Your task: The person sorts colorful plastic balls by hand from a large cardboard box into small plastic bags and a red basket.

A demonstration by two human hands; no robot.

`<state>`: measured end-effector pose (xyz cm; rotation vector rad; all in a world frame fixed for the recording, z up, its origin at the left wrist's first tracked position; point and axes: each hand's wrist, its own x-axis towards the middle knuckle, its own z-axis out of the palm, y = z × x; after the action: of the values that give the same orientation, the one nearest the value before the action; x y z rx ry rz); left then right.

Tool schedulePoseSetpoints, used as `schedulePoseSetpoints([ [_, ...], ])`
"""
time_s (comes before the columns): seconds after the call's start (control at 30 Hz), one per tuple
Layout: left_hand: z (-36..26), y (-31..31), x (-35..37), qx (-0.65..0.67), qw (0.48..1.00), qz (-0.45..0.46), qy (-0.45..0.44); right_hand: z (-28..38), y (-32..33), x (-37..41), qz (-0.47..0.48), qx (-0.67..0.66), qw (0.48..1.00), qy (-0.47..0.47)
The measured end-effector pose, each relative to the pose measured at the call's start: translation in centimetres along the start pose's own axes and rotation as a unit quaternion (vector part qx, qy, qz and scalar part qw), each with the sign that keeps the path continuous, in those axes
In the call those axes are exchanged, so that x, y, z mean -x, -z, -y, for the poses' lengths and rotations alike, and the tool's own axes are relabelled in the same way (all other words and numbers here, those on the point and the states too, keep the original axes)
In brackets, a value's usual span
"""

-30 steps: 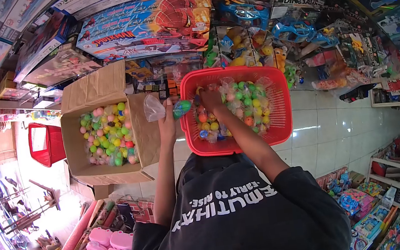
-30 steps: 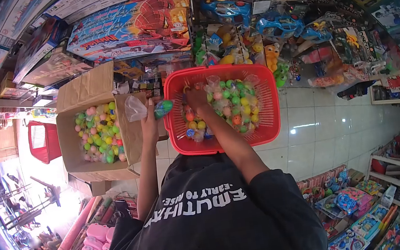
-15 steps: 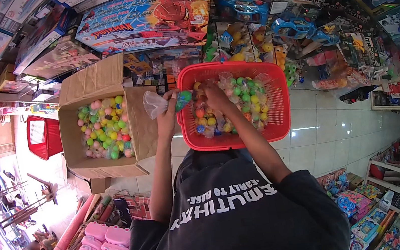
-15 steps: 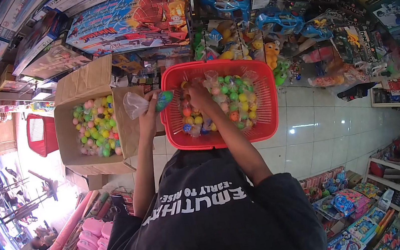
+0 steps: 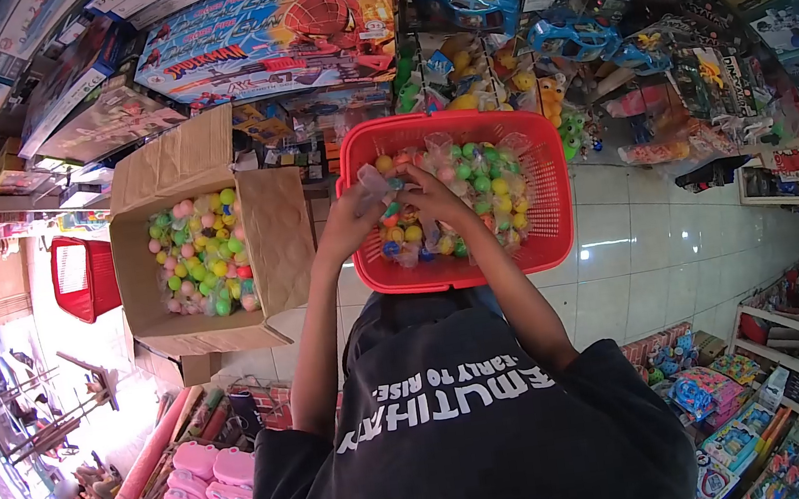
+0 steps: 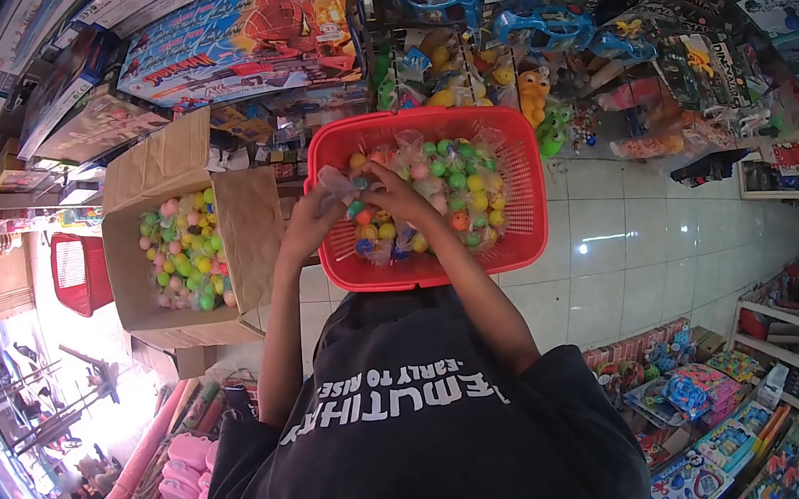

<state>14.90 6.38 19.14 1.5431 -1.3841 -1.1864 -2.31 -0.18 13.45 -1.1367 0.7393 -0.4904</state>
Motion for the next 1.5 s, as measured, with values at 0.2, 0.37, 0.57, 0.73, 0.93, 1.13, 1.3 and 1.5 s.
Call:
schedulePoseSetpoints([
  [0.2,-0.4,0.9,0.1,-0.099,0.984,-0.088,-0.119,-4.6,-1.0,-1.0,-0.003,0.19,0.981,0.042],
  [0.37,0.2,0.7,0.3,-0.178,0.97,-0.111,-0.12,-9.1,-1.7,-2.6,0.04,0.422,0.88,0.213],
  [0.57,1.5,0.0,-0.1,-0.219,0.949,-0.156,-0.165,-6.2,-3.3,-1.3,-0.05,0.382,0.921,0.052],
  [0.73,2.1,0.1,-0.5,-0.18,0.954,-0.176,-0.16,-6.3,-3.2,-2.3,-0.033,0.404,0.911,0.073],
  [0.93,2.6,-0.5,-0.5,-0.137,0.957,-0.215,-0.138,-7.8,-3.2,-3.4,-0.061,0.443,0.88,0.163],
  [1.13,3.0,-0.8,-0.7,-0.125,0.953,-0.242,-0.135,-6.8,-3.4,-3.5,-0.047,0.492,0.869,0.021],
  [1.3,3.0,-0.8,-0.6,-0.126,0.956,-0.237,-0.117,-7.1,-2.6,-3.5,-0.021,0.466,0.884,0.031],
  [1.5,3.0,-0.8,0.4,-0.129,0.95,-0.244,-0.148,-6.3,-1.2,-1.4,0.092,0.396,0.913,0.025],
])
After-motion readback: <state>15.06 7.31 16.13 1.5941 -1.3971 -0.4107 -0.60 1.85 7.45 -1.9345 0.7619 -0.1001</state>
